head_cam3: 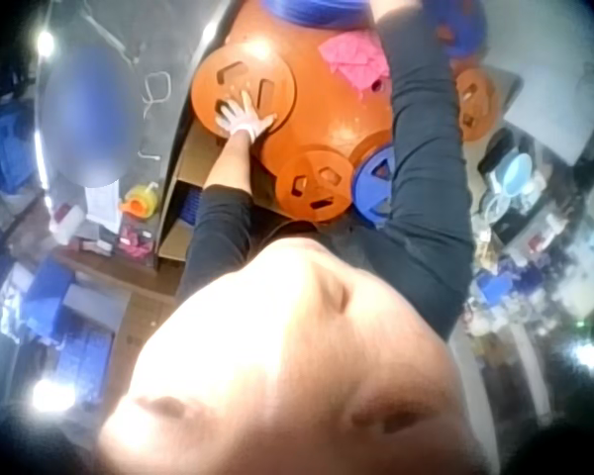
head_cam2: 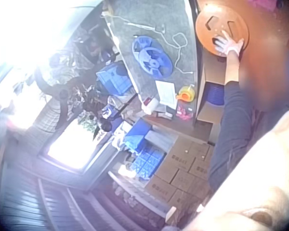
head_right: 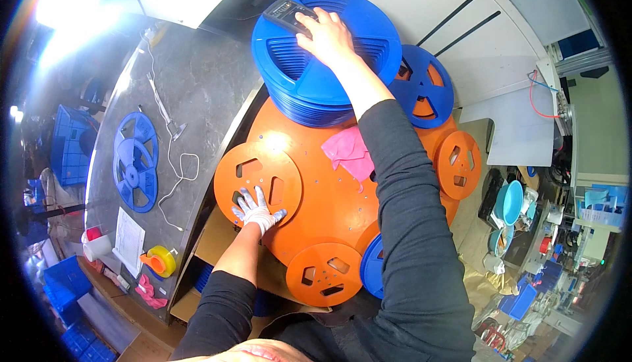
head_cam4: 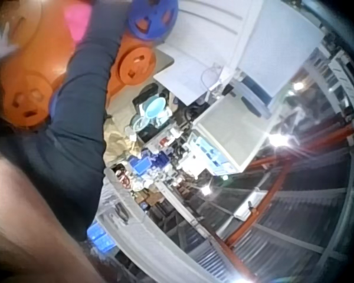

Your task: The person picks up blue plastic spools from a table and places them into a cardboard box. They handle the spools one by one, stacking them vertically inside the box. The person also briefly handles an orange spool and a small black device before returning to the blue spools.

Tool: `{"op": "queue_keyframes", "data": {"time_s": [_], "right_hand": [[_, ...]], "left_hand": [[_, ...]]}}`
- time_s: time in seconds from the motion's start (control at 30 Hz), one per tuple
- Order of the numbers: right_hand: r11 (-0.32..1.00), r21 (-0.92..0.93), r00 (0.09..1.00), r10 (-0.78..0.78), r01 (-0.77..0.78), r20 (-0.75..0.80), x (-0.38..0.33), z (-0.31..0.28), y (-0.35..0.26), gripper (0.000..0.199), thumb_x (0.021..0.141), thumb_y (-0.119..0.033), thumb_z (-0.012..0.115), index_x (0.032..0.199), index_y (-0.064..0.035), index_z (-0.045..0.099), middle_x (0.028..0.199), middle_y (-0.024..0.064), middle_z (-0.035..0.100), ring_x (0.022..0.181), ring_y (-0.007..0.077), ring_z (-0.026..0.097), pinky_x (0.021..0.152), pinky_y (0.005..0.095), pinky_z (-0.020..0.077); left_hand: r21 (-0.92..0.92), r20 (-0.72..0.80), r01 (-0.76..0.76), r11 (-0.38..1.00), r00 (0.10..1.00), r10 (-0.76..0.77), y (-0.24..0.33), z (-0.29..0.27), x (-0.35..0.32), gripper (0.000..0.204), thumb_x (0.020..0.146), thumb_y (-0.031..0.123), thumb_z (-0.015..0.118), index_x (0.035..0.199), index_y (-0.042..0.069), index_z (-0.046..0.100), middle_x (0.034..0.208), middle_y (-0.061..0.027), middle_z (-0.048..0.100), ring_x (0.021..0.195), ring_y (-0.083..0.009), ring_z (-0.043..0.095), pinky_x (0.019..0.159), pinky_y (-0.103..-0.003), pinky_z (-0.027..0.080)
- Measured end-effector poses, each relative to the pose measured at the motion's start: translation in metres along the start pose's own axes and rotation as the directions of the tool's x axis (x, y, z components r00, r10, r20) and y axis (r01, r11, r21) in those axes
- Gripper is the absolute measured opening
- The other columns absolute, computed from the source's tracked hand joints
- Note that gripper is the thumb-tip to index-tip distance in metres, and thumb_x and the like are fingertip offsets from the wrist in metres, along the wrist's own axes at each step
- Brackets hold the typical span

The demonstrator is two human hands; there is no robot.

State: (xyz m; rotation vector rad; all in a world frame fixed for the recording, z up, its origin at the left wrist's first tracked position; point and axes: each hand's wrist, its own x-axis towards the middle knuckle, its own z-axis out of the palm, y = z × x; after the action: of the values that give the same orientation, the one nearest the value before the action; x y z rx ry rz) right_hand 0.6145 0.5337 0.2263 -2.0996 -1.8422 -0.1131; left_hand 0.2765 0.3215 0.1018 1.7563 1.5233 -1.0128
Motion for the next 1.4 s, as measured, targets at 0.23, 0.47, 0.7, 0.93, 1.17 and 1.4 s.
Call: {"op": "queue_keyframes", "data": {"time_s": [0.23,0.47,0.7,0.93,1.17,1.4], "right_hand": [[0.998,0.054,0.996,-0.029,0.033,-0.079,0.004,0.005,0.004,0.052,0.085,-0.037,0.063,0.136,-0.0304,0.05,0.141,0.0149,0.045,0.127,0.0324,0.044,0.104,0.0446,0.0411],[0.998,0.045,0.997,-0.039,0.042,-0.073,0.017,0.012,0.005,0.05,0.086,-0.041,0.062,0.134,-0.0297,0.053,0.143,0.0143,0.043,0.129,0.0338,0.042,0.104,0.0471,0.04],[0.998,0.053,0.998,-0.022,0.025,-0.063,0.013,0.016,0.0,0.049,0.087,-0.04,0.061,0.134,-0.0292,0.053,0.143,0.014,0.042,0.129,0.0333,0.042,0.104,0.0469,0.0402],[0.998,0.056,0.997,-0.014,0.018,-0.072,0.01,0.017,-0.002,0.048,0.088,-0.04,0.061,0.134,-0.0288,0.053,0.142,0.0148,0.043,0.128,0.0339,0.042,0.104,0.0472,0.0401],[0.997,0.064,0.983,-0.037,0.049,-0.178,0.008,0.017,-0.001,0.05,0.086,-0.037,0.064,0.133,-0.0247,0.053,0.139,0.0158,0.046,0.126,0.035,0.044,0.103,0.0465,0.0409],[0.857,0.453,0.936,-0.09,0.247,-0.34,-0.123,-0.05,-0.049,0.061,0.074,-0.019,0.072,0.131,-0.0068,0.053,0.134,0.015,0.052,0.123,0.0342,0.048,0.101,0.044,0.0397]], "left_hand": [[-0.041,0.016,-0.01,0.999,1.0,0.011,-0.002,-0.001,0.0,0.113,0.073,0.072,0.057,0.153,0.018,-0.003,0.155,-0.0217,-0.017,0.144,-0.0396,-0.014,0.11,-0.063,-0.003],[-0.019,0.001,-0.01,1.0,1.0,0.01,0.005,-0.004,-0.002,0.109,0.076,0.072,0.054,0.153,0.021,-0.003,0.156,-0.0188,-0.016,0.144,-0.0417,-0.009,0.111,-0.061,-0.003],[-0.039,0.004,-0.01,0.999,1.0,0.01,-0.001,0.001,0.0,0.114,0.073,0.072,0.057,0.153,0.018,-0.004,0.155,-0.0217,-0.017,0.144,-0.0408,-0.011,0.11,-0.063,-0.002],[-0.034,0.02,-0.009,0.999,1.0,0.009,-0.002,-0.002,-0.003,0.114,0.073,0.072,0.057,0.153,0.018,-0.004,0.155,-0.0217,-0.017,0.144,-0.0409,-0.011,0.11,-0.063,-0.002],[-0.04,0.021,-0.007,0.999,1.0,0.008,0.0,-0.003,-0.002,0.113,0.074,0.071,0.057,0.152,0.018,-0.004,0.155,-0.0216,-0.017,0.144,-0.0406,-0.011,0.111,-0.061,-0.002],[-0.033,0.023,0.012,0.999,1.0,-0.012,-0.002,-0.003,0.0,0.114,0.074,0.071,0.058,0.152,0.019,-0.006,0.155,-0.0202,-0.017,0.144,-0.0415,-0.009,0.111,-0.062,-0.001]]}}
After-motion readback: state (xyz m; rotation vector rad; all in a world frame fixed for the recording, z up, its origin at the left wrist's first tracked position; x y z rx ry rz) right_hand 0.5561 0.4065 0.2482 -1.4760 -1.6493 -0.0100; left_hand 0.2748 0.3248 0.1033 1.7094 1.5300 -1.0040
